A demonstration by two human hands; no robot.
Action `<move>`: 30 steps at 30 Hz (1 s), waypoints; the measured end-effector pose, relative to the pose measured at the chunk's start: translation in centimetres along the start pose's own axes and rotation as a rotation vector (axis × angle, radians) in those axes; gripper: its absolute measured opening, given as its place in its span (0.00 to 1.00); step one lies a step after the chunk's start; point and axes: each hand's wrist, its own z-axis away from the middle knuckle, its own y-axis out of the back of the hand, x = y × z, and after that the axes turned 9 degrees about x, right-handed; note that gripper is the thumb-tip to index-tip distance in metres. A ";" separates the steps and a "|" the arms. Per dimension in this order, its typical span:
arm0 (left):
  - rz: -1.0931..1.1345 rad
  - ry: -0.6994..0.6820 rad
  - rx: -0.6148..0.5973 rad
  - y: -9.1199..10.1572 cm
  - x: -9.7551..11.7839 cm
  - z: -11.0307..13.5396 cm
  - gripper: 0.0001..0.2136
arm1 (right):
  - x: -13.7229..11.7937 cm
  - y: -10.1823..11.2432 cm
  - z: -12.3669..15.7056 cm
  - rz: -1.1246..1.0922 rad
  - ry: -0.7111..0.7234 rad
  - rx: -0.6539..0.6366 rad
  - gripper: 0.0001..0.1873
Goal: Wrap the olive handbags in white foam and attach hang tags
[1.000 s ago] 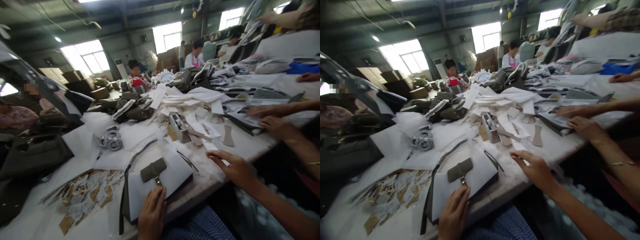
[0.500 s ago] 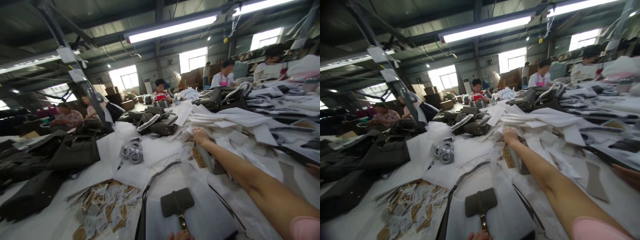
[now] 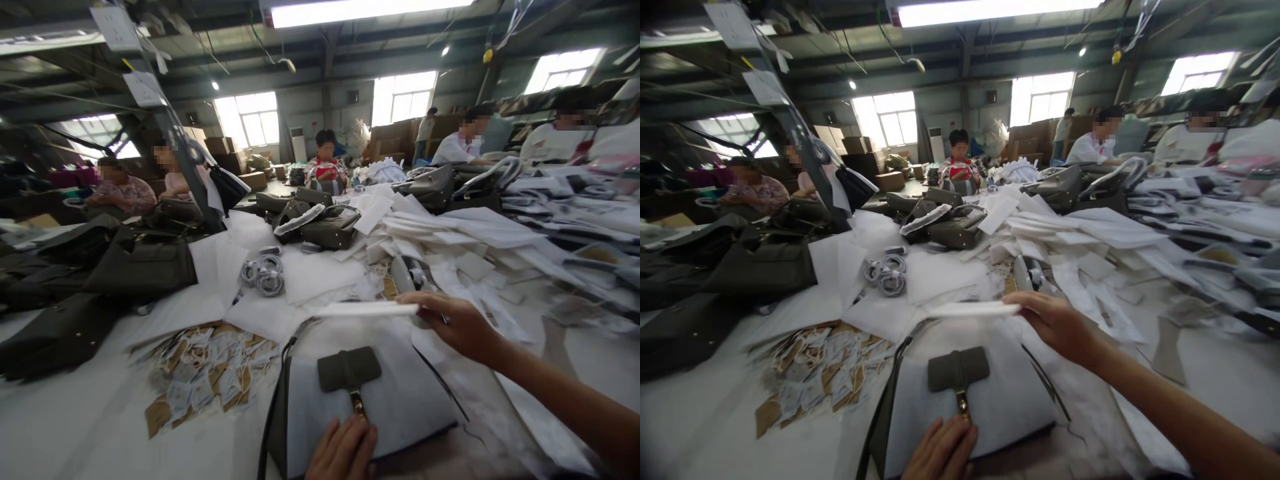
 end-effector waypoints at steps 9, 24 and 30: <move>0.088 0.111 -0.204 3.1 1.0 -2.7 0.17 | -5.5 -0.7 2.4 -0.037 -0.022 -0.584 0.18; 0.160 0.181 -0.304 3.2 1.1 -2.2 0.18 | -8.4 -5.8 3.1 0.060 0.200 -0.304 0.25; 0.181 0.230 -0.365 3.1 1.2 -2.2 0.16 | -7.0 -8.5 8.5 0.191 0.343 -0.459 0.34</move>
